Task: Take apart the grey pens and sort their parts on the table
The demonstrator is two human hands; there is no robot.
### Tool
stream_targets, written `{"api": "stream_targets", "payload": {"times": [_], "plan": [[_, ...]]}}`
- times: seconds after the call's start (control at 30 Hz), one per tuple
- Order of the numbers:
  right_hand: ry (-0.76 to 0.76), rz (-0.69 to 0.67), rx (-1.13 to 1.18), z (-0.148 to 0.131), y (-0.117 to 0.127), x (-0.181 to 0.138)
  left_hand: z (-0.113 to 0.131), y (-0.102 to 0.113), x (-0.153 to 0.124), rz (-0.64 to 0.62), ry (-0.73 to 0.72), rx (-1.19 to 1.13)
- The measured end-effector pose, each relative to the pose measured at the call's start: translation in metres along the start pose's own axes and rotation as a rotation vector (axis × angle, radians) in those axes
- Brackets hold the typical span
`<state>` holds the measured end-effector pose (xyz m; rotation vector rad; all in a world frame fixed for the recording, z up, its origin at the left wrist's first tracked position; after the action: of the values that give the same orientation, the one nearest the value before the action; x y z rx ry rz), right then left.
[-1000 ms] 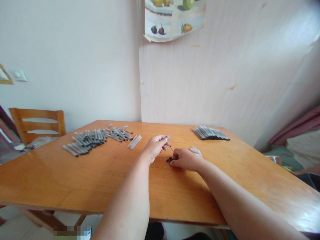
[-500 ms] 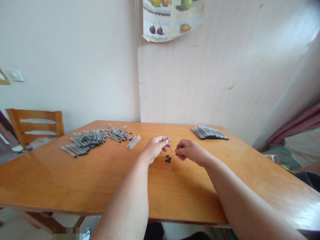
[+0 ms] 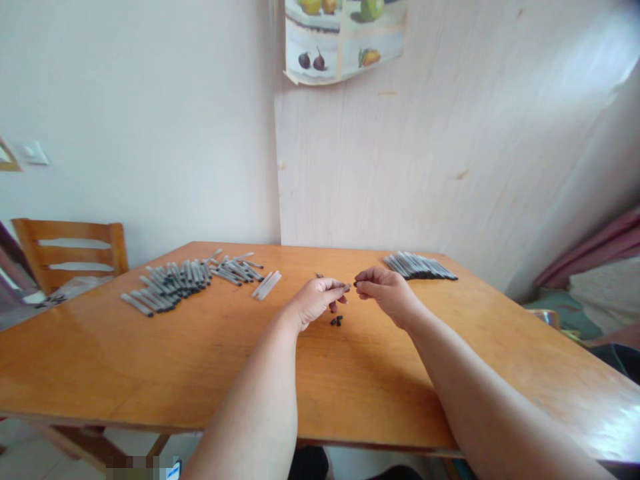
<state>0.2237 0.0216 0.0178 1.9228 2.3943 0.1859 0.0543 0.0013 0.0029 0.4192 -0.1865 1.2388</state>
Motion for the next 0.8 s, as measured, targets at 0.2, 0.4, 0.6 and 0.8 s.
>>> {"api": "stream_targets", "payload": {"times": [0.2,0.4,0.6,0.8], "plan": [[0.035,0.002,-0.1,-0.0004,-0.002,0.0,-0.0008,-0.0008,-0.0002,-0.009,0.013,-0.011],[0.041,0.002,-0.174,0.0008,-0.0034,0.0002,-0.0038,-0.0006,0.0002,-0.018,0.02,-0.007],[0.063,0.009,-0.238,0.0003,-0.0045,-0.0007,-0.0044,-0.0012,0.0001,-0.016,0.026,0.023],[0.044,-0.035,-0.186,-0.001,-0.0048,-0.0022,-0.0053,-0.0012,0.0001,-0.02,0.0,0.037]]}}
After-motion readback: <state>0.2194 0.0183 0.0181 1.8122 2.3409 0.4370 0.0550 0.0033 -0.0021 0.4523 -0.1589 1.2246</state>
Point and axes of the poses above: each hand's wrist, its own x-axis towards the middle knuckle, its own y-axis out of the back of the hand, z = x × y, the point moved 3 cm from there along x, towards the middle knuckle, and after that the axes turned 14 degrees about -y, right-handed, at the moved point
